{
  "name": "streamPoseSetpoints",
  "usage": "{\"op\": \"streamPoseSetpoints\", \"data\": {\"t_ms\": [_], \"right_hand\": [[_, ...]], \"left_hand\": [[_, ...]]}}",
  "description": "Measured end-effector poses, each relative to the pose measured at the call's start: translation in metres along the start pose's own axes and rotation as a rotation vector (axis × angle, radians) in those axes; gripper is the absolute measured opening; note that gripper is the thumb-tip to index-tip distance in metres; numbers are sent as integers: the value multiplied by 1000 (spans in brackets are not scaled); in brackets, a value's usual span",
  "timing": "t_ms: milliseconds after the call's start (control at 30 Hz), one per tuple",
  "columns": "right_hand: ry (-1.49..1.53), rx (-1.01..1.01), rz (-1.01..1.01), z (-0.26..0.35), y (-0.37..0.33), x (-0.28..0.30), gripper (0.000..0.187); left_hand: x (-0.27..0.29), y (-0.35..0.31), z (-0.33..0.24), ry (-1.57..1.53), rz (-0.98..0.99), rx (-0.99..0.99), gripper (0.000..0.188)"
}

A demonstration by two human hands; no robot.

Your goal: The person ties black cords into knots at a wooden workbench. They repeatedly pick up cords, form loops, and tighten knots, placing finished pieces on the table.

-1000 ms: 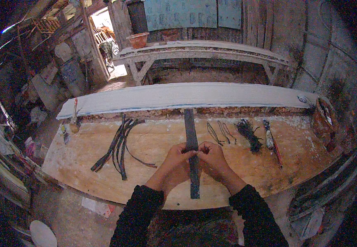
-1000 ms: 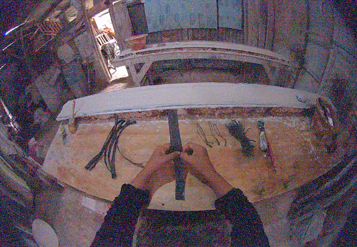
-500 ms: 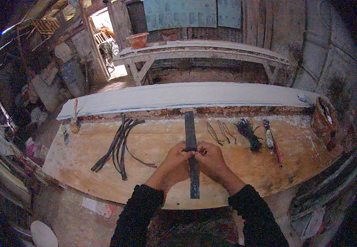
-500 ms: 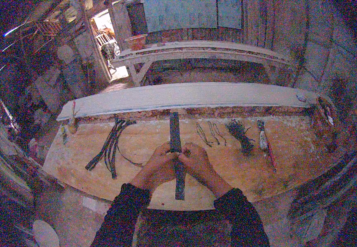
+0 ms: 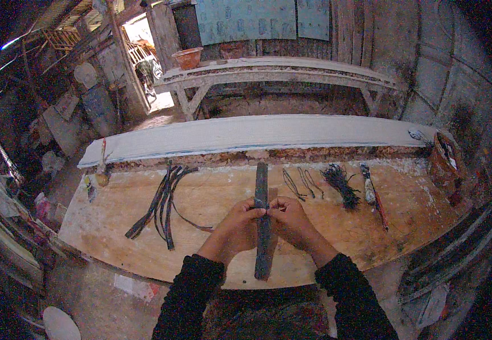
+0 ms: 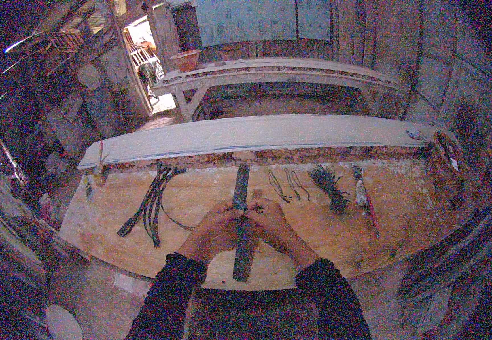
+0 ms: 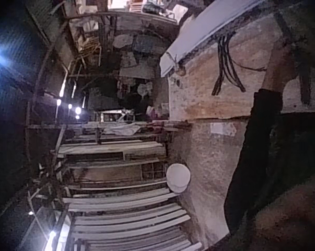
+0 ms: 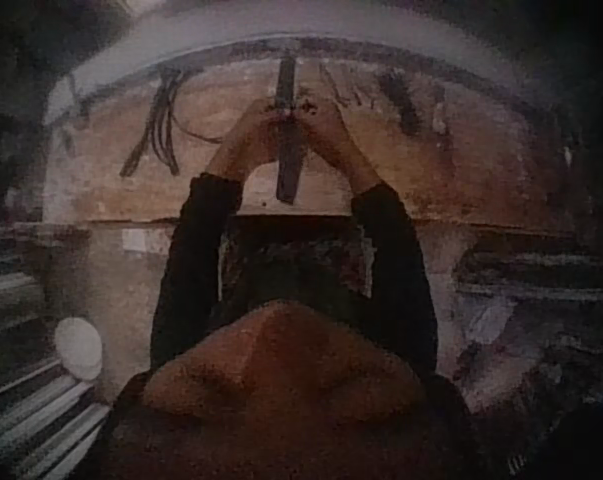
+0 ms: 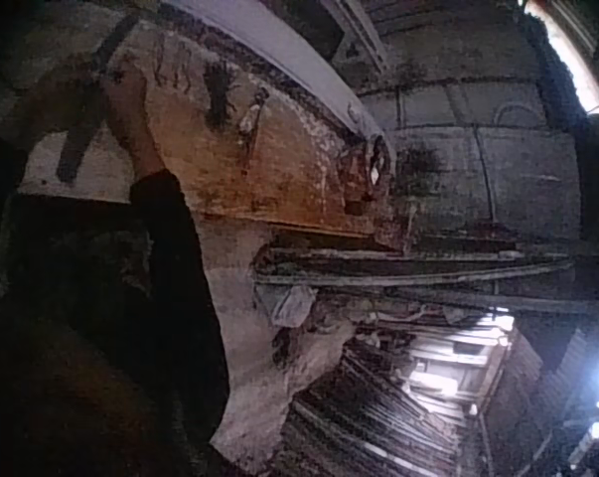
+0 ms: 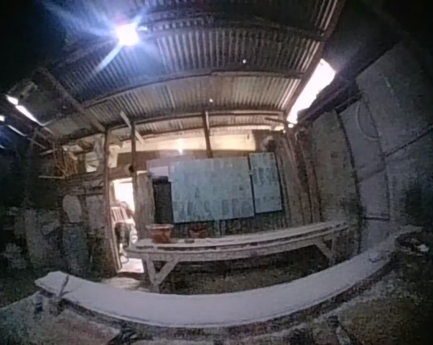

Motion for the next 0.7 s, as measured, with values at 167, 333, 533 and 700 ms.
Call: {"op": "streamPoseSetpoints", "data": {"t_ms": [167,333,533,700], "right_hand": [[16,-46,80,11,-6,-1,17],[-36,-41,72,1,-3,3,18],[-279,55,-31,15,-4,0,16],[-69,-20,-8,12,-4,2,17]], "left_hand": [[-16,-8,-11,31,-30,-16,21],[-16,-9,-12,-39,-22,25,21],[-10,-7,-7,-145,10,-2,16],[-5,-5,-4,-189,10,12,14]]}}
Point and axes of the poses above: each hand's wrist, its own y-axis towards the middle knuckle, its own x-axis out of the back of the hand, z = x × y, the point moved 3 cm from there along y, towards the middle knuckle, and after that the axes turned 11 degrees about z, right-handed, at the moved point
